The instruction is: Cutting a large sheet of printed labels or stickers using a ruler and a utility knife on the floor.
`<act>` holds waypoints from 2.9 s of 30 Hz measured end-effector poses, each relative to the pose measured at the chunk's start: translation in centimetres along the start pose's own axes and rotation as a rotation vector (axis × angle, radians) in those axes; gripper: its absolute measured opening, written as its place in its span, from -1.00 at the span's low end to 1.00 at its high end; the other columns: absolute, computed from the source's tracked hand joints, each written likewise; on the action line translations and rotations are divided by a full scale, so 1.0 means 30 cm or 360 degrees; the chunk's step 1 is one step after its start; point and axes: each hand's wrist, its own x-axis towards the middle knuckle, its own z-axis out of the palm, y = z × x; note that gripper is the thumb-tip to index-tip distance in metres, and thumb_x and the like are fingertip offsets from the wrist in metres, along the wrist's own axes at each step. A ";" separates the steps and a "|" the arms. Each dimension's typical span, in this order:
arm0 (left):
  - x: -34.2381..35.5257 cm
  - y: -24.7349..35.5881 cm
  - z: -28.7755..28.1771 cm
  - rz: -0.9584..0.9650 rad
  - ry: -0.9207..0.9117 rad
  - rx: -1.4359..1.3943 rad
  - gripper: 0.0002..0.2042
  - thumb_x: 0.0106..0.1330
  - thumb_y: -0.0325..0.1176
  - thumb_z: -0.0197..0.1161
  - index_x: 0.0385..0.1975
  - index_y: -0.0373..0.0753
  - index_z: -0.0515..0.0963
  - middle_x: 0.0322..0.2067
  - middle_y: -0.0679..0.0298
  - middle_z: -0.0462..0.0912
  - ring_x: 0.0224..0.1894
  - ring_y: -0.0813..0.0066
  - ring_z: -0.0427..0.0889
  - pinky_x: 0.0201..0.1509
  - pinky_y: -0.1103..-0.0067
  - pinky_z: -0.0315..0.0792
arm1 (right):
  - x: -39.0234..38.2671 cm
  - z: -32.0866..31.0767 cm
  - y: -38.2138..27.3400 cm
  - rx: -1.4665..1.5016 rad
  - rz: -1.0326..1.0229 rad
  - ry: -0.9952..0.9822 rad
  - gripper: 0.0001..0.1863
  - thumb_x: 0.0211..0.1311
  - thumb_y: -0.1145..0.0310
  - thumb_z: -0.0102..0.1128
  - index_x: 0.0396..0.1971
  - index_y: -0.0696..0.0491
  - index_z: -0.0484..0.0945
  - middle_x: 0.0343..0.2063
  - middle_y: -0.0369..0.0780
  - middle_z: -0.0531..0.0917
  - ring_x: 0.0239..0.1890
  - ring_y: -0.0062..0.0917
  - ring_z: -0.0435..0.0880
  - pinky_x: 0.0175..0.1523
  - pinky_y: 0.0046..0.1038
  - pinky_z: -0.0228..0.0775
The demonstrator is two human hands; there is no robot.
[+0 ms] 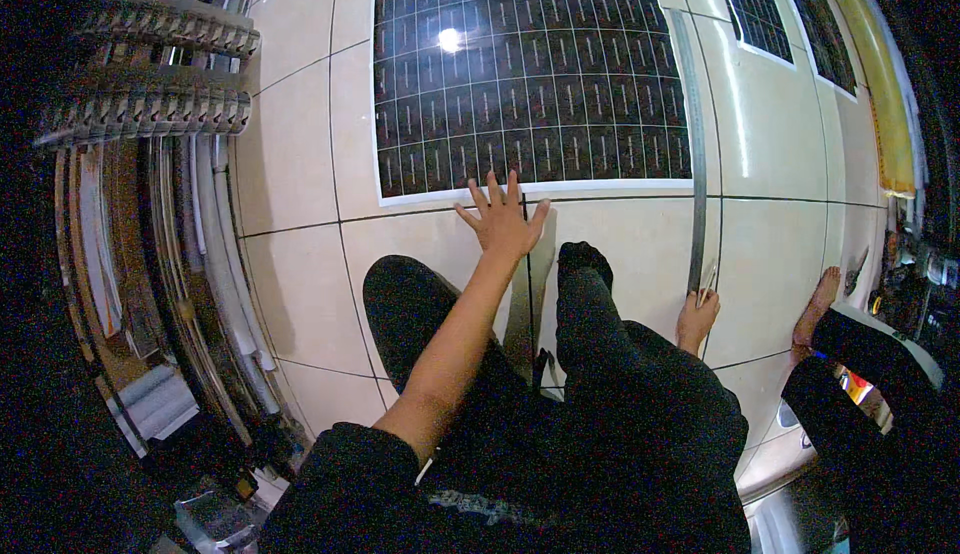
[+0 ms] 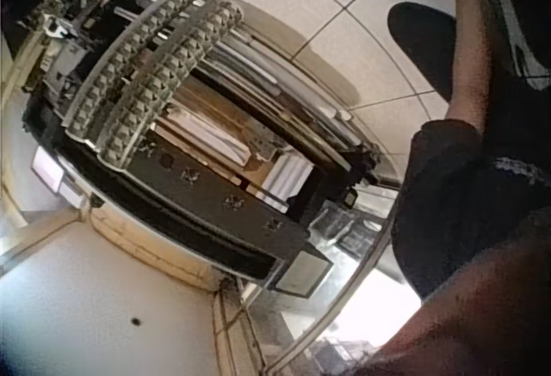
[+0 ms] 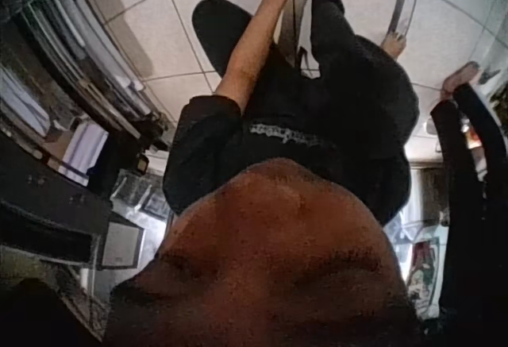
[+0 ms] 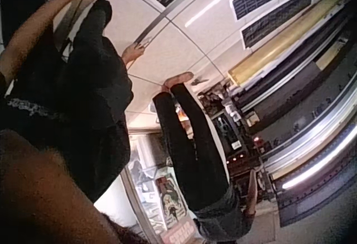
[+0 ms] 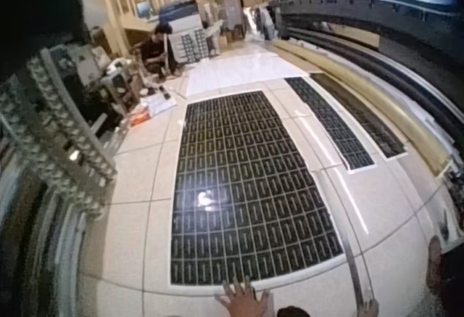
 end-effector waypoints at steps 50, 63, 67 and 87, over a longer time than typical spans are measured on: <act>0.012 0.816 0.198 0.0587 -0.0269 -0.0116 -0.18 0.21 -0.05 0.21 0.46 -0.19 0.05 0.46 -0.02 -0.09 -0.21 0.15 0.65 -0.10 0.31 0.42 | -0.046 -0.095 0.027 0.0152 0.0000 -0.0316 -0.67 0.16 0.33 0.33 -0.19 0.19 0.46 -0.29 -0.03 0.61 -0.18 -0.16 0.61 -0.02 -0.24 0.42; -0.018 0.556 0.172 0.0377 -0.0112 -0.0307 -0.16 0.26 0.04 0.17 0.48 -0.15 -0.02 0.47 -0.10 -0.15 -0.20 0.06 0.64 -0.07 0.22 0.45 | -0.028 -0.031 0.078 0.0215 -0.0073 -0.0180 -0.69 0.17 0.35 0.35 -0.22 0.15 0.41 -0.44 -0.17 0.56 -0.38 -0.43 0.56 -0.20 -0.38 0.42; -0.019 0.563 0.144 0.0363 -0.0189 -0.0259 -0.18 0.28 0.07 0.15 0.46 -0.18 0.02 0.46 -0.11 -0.11 -0.16 0.05 0.65 -0.04 0.21 0.45 | -0.038 -0.040 0.071 0.0242 -0.0050 -0.0183 -0.67 0.13 0.35 0.37 -0.22 0.19 0.46 -0.35 -0.06 0.59 -0.27 -0.21 0.59 -0.09 -0.25 0.42; 0.001 0.278 0.096 0.0270 0.0034 -0.0152 -0.24 0.30 0.08 0.12 0.45 -0.11 0.09 0.45 -0.14 -0.08 -0.24 0.06 0.67 -0.12 0.22 0.51 | -0.051 -0.146 0.029 0.0447 -0.0017 -0.0326 -0.72 0.28 0.27 0.27 -0.16 0.13 0.50 -0.51 -0.22 0.63 -0.52 -0.52 0.55 -0.37 -0.43 0.43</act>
